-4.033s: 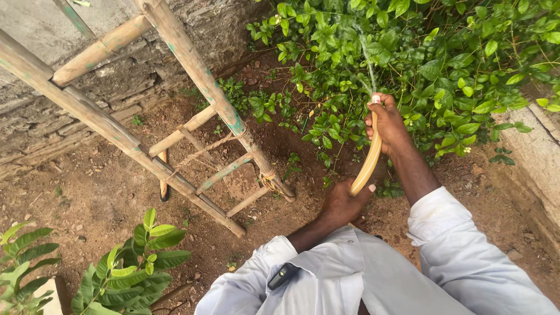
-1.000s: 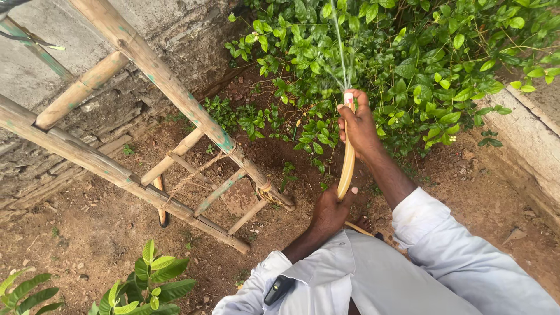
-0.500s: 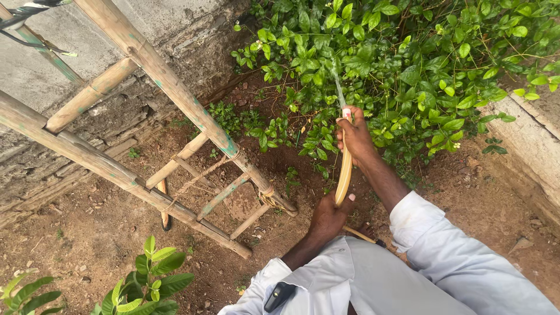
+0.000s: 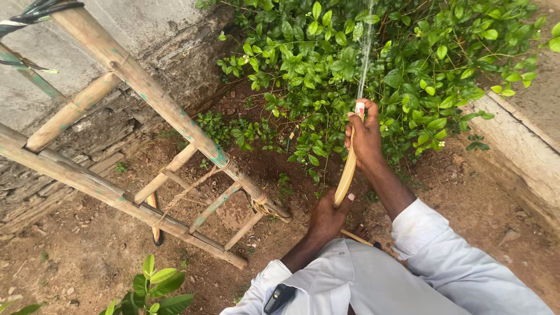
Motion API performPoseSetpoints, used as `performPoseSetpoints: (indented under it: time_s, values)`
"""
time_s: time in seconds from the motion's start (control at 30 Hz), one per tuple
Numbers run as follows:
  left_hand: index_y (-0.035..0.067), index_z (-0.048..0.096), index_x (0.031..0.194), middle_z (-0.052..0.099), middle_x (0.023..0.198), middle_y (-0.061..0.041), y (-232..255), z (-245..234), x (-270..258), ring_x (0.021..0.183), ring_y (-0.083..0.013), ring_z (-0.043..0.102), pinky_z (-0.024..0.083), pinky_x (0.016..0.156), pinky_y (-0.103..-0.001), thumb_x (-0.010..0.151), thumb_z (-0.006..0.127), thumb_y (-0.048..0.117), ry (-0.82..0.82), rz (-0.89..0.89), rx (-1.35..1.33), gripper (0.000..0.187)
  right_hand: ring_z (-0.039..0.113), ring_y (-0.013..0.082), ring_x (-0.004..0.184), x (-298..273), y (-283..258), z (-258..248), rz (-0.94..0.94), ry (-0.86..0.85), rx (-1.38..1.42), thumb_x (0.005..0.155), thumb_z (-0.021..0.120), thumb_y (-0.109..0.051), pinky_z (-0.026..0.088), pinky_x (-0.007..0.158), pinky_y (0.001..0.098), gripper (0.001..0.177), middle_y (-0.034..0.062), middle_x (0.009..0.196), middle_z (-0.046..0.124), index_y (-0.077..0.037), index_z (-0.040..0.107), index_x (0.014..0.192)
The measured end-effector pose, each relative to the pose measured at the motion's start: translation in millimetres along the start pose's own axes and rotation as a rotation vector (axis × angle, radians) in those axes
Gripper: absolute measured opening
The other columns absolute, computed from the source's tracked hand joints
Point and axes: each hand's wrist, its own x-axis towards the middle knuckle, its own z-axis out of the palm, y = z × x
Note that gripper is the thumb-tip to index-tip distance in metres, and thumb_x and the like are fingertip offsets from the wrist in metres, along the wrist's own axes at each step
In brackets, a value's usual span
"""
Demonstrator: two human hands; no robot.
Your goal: The person waters a bush using a hose, holding the hose with both hands to direct the stream of water over different parts of the plant.
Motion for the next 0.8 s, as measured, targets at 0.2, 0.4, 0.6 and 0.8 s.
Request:
performPoseSetpoints:
  time_s: [0.2,0.4,0.6,0.8]
  values:
    - [0.001,0.065,0.107,0.065,0.067,-0.012,9.1,1.1,0.7,0.058,-0.0247,0.064,0.050,0.058,-0.043,0.098,0.066,0.039,-0.108,-0.108,0.042,0.040,0.049,0.0073,0.057,1.3,-3.4,-11.5,0.002,-0.028,0.026,0.104,0.052,-0.009,0.041,0.037,0.0221,0.034,0.0032,0.088,0.049,-0.017,0.038,0.133]
    - [0.002,0.065,0.110,0.064,0.067,-0.012,13.5,-0.7,0.5,0.058,-0.0242,0.064,0.051,0.057,-0.044,0.096,0.067,0.039,-0.097,-0.102,0.057,0.040,0.051,0.0071,0.057,1.6,-5.3,-11.8,0.020,0.025,-0.001,0.102,0.052,-0.008,0.042,0.037,0.0216,0.035,0.0038,0.089,0.050,-0.018,0.037,0.132]
    - [0.002,0.067,0.106,0.063,0.069,-0.012,17.0,0.2,3.5,0.060,-0.0270,0.064,0.049,0.059,-0.046,0.097,0.068,0.040,-0.063,-0.020,0.093,0.039,0.049,0.0069,0.059,-2.9,-9.9,-22.1,-0.055,0.119,0.060,0.104,0.051,-0.008,0.043,0.038,0.0218,0.032,0.0034,0.094,0.048,-0.017,0.038,0.132]
    - [0.003,0.064,0.103,0.063,0.066,-0.014,27.1,0.1,9.1,0.059,-0.0293,0.064,0.049,0.060,-0.047,0.098,0.066,0.042,-0.121,-0.080,0.072,0.040,0.051,0.0067,0.062,-8.5,-12.1,-35.3,-0.112,0.166,0.096,0.105,0.049,-0.008,0.044,0.040,0.0213,0.033,0.0048,0.094,0.048,-0.018,0.036,0.134]
